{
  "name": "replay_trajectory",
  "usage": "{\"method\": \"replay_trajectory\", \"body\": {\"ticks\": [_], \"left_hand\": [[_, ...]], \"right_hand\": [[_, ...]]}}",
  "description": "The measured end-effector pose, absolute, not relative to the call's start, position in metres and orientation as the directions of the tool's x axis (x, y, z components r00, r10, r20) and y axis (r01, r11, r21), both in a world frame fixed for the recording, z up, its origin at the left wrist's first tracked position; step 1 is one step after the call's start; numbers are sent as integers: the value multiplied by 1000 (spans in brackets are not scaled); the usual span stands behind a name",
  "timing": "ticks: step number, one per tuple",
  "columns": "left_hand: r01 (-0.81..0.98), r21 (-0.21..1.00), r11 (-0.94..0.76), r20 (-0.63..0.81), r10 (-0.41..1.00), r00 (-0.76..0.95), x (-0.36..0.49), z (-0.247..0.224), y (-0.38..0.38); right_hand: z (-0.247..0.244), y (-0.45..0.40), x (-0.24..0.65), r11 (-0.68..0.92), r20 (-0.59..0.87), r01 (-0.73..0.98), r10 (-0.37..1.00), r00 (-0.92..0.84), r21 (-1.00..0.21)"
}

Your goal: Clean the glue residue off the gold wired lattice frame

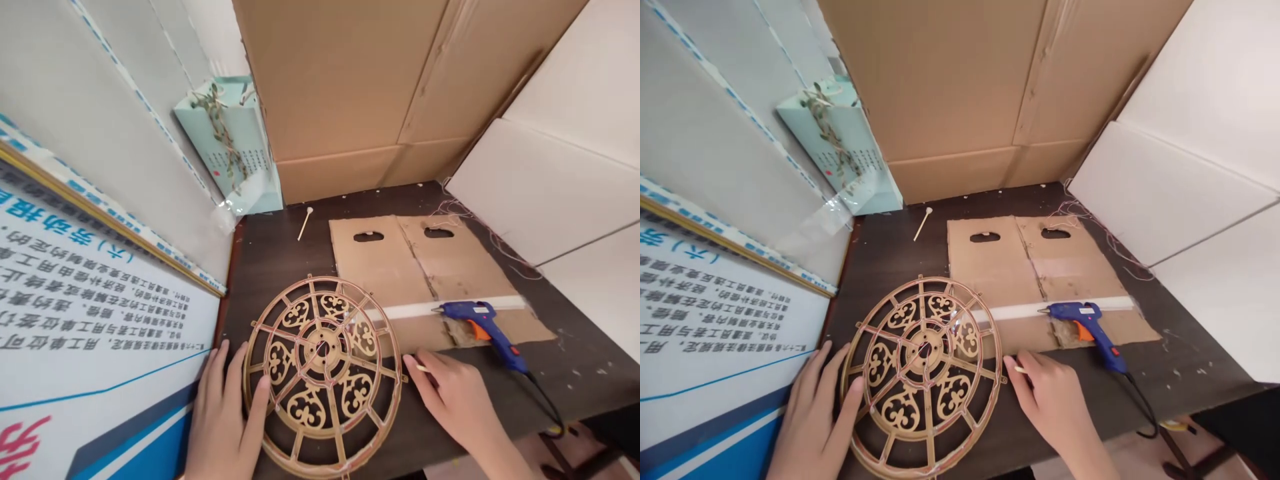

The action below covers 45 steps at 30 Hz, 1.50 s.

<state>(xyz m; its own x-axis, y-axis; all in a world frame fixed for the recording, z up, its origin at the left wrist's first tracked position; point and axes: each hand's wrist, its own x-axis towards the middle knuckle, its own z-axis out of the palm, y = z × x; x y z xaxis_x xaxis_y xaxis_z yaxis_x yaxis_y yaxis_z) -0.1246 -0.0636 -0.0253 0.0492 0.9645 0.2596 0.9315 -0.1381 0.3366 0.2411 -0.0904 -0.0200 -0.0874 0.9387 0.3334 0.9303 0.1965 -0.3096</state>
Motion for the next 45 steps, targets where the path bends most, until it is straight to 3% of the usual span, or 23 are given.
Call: {"method": "replay_trajectory", "body": {"ticks": [21,45], "left_hand": [[944,307,-122,198,978,62,-110,-16,-64],[934,316,-164,205,973,102,-109,-14,-62]], "right_hand": [[-7,-78,233,194,363,962,925,-115,-190],[-8,-77,235,207,362,964,922,-136,-165]]}}
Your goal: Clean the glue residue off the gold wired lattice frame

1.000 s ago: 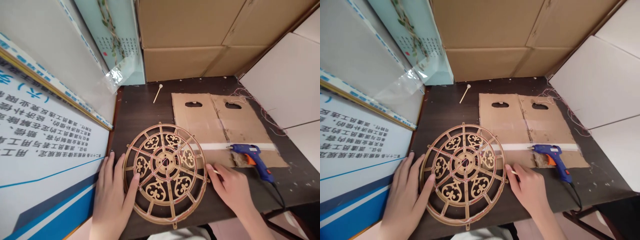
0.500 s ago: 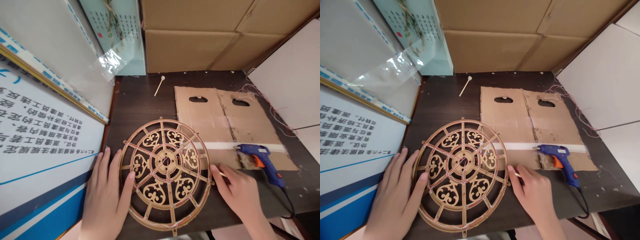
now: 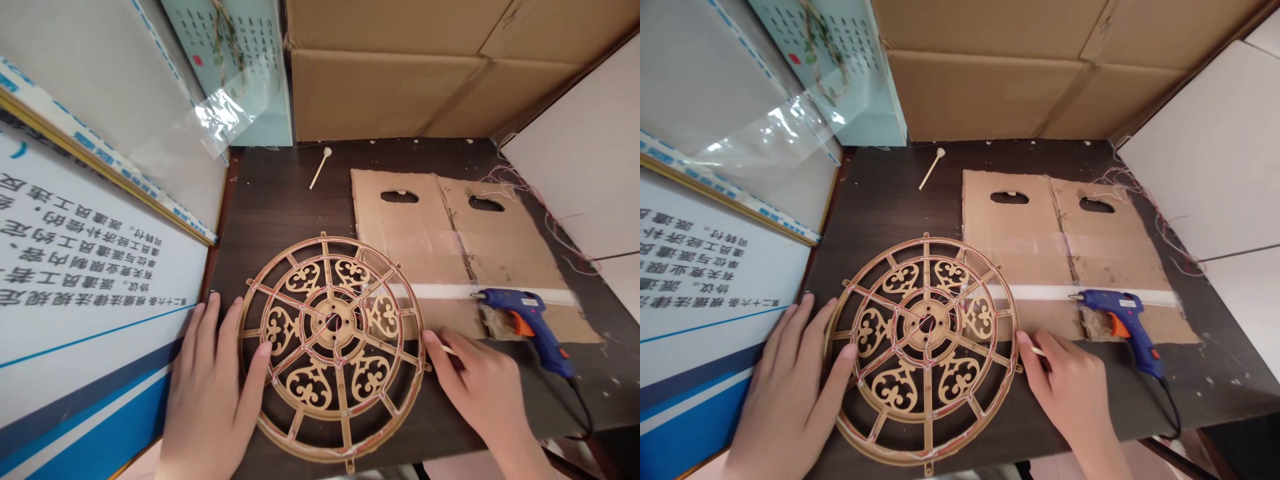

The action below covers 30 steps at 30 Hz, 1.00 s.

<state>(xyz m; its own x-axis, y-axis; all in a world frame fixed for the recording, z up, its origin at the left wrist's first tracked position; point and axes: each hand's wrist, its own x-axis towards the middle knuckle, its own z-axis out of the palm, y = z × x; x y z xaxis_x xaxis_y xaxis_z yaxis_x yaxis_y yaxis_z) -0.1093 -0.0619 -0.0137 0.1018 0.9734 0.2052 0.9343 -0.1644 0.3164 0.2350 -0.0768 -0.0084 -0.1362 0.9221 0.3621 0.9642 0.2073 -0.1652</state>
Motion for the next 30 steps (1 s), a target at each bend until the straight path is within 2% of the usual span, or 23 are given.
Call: {"method": "replay_trajectory", "body": {"ticks": [7,12,16,19,26,30], "left_hand": [[936,319,-150,190,977,92,-108,-15,-62],[882,439,-172,235,969,72,-107,-5,-66],[809,407,-423,340,893,296,-104,5,-73],[749,351,-562,340,822,457,-102,5,-77],[749,312,-584,225,811,540,-101,-2,-76],[733,359,-578,199,815,545,-103,1,-74]], "right_hand": [[-9,-78,235,204,361,968,922,-138,-149],[-10,-80,237,197,360,971,923,-138,-133],[-9,-80,237,196,360,973,923,-140,-125],[-9,-80,236,191,359,974,923,-136,-121],[-8,-79,235,189,360,975,923,-137,-115],[-7,-80,235,186,365,976,921,-134,-111]]}}
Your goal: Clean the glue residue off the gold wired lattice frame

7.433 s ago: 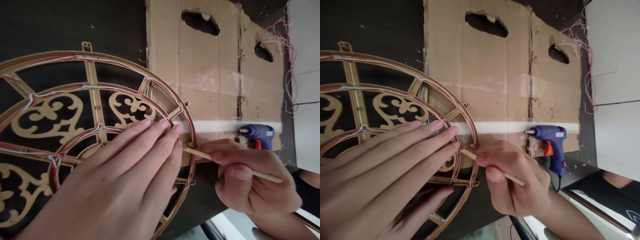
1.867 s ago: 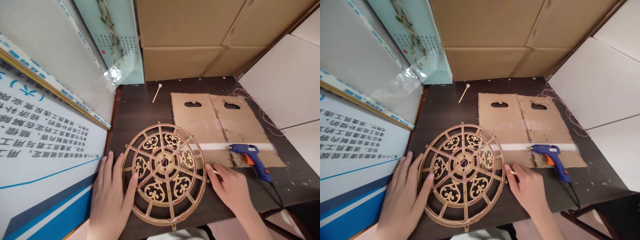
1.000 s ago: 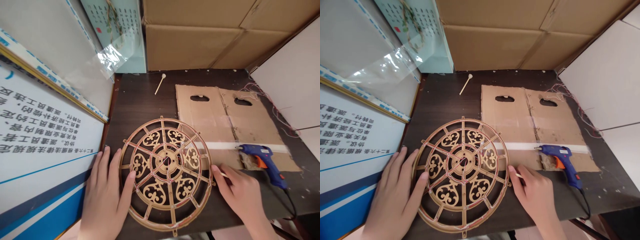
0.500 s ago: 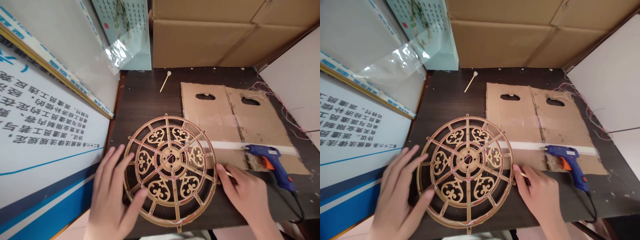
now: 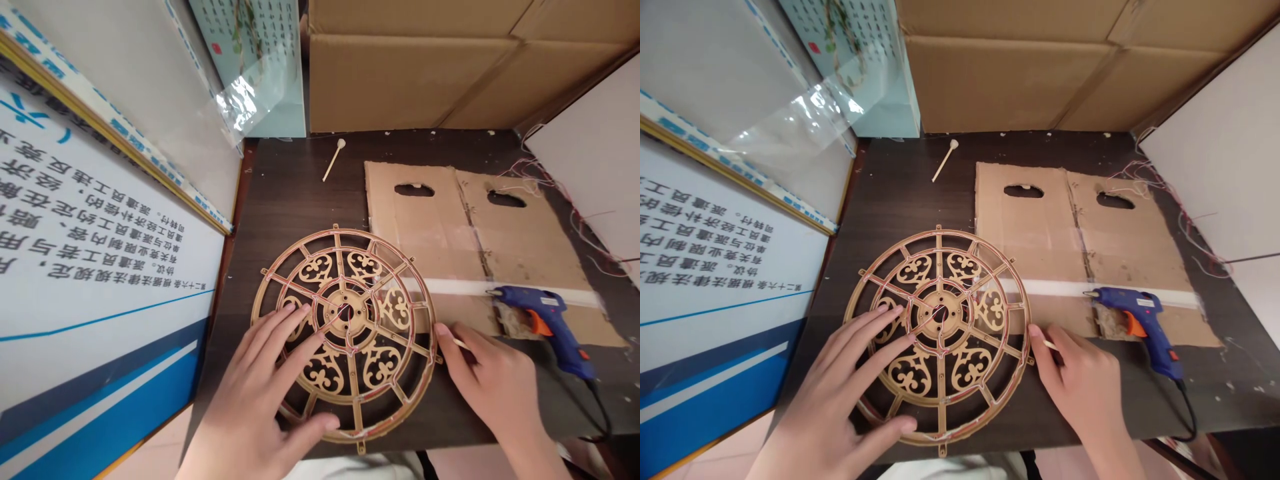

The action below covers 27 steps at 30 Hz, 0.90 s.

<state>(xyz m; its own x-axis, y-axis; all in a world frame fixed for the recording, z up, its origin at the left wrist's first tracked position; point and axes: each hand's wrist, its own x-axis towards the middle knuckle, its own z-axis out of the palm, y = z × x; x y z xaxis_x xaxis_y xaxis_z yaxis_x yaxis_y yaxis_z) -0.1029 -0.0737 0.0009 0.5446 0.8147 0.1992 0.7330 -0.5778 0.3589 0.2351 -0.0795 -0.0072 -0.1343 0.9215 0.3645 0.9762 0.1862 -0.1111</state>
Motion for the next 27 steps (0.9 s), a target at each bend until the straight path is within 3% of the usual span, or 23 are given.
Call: {"method": "replay_trajectory", "body": {"ticks": [11,20,27], "left_hand": [[736,430,-523,172,848,502,-104,5,-74],[779,569,-262,245,959,143,-105,9,-68],[778,545,-312,184,950,252,-105,10,-69]], "right_hand": [[-9,-80,236,176,361,979,924,-128,-103],[-9,-80,236,185,366,979,920,-141,-87],[-11,-82,239,189,377,980,914,-151,-67]]}}
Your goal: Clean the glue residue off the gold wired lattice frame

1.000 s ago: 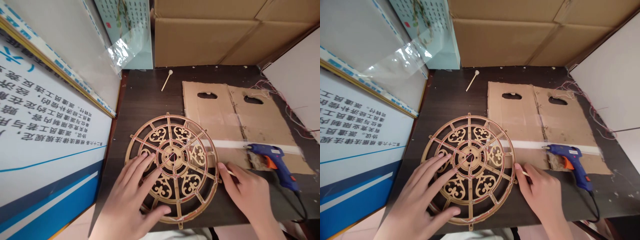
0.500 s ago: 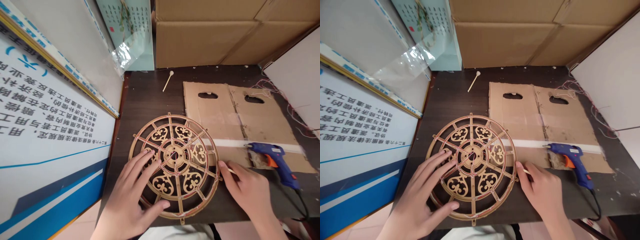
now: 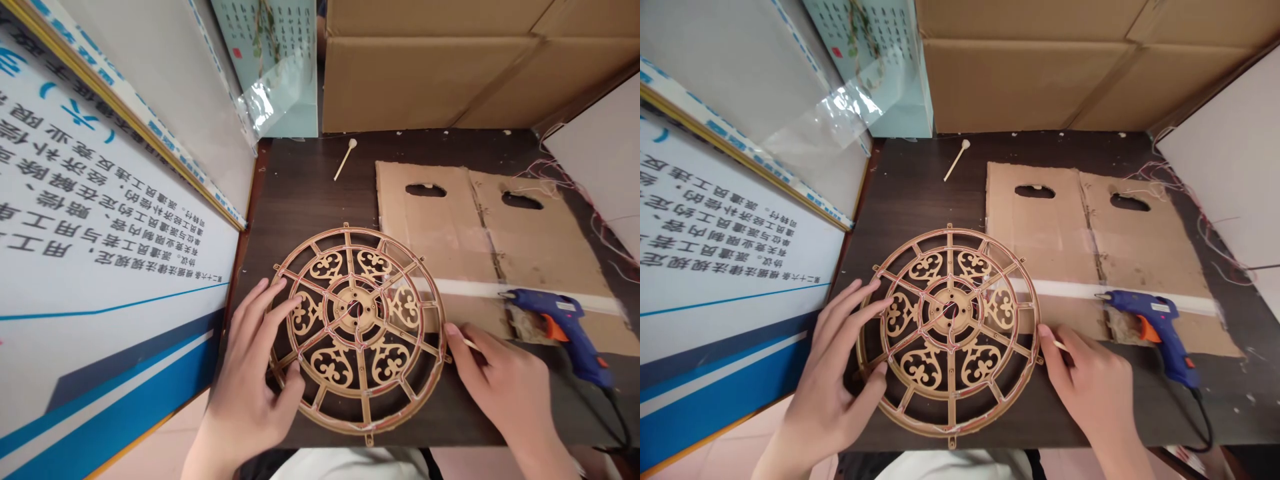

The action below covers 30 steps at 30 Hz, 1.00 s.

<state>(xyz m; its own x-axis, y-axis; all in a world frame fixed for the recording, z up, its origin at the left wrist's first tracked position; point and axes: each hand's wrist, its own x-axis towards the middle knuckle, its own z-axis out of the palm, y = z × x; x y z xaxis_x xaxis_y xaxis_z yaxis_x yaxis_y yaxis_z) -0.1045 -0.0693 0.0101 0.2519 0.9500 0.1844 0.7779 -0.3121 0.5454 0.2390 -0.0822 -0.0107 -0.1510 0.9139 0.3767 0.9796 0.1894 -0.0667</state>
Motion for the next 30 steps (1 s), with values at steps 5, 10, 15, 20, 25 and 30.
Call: {"method": "replay_trajectory", "body": {"ticks": [5,10,15,20,25,30], "left_hand": [[784,548,-291,165,957,240,-103,7,-68],[809,529,-257,138,966,216,-102,4,-67],[818,513,-261,109,965,240,-105,3,-67],[813,532,-236,89,971,223,-106,2,-67],[816,508,-277,110,960,258,-105,2,-65],[810,511,-287,124,957,261,-104,4,-64]], "right_hand": [[-13,-83,241,192,370,980,916,-158,-57],[-13,-82,241,192,361,979,919,-157,-64],[-13,-83,241,197,359,978,920,-160,-67],[-13,-83,243,200,362,978,917,-166,-56],[-11,-81,239,189,374,981,914,-158,-47],[-9,-81,238,188,374,981,914,-157,-47]]}}
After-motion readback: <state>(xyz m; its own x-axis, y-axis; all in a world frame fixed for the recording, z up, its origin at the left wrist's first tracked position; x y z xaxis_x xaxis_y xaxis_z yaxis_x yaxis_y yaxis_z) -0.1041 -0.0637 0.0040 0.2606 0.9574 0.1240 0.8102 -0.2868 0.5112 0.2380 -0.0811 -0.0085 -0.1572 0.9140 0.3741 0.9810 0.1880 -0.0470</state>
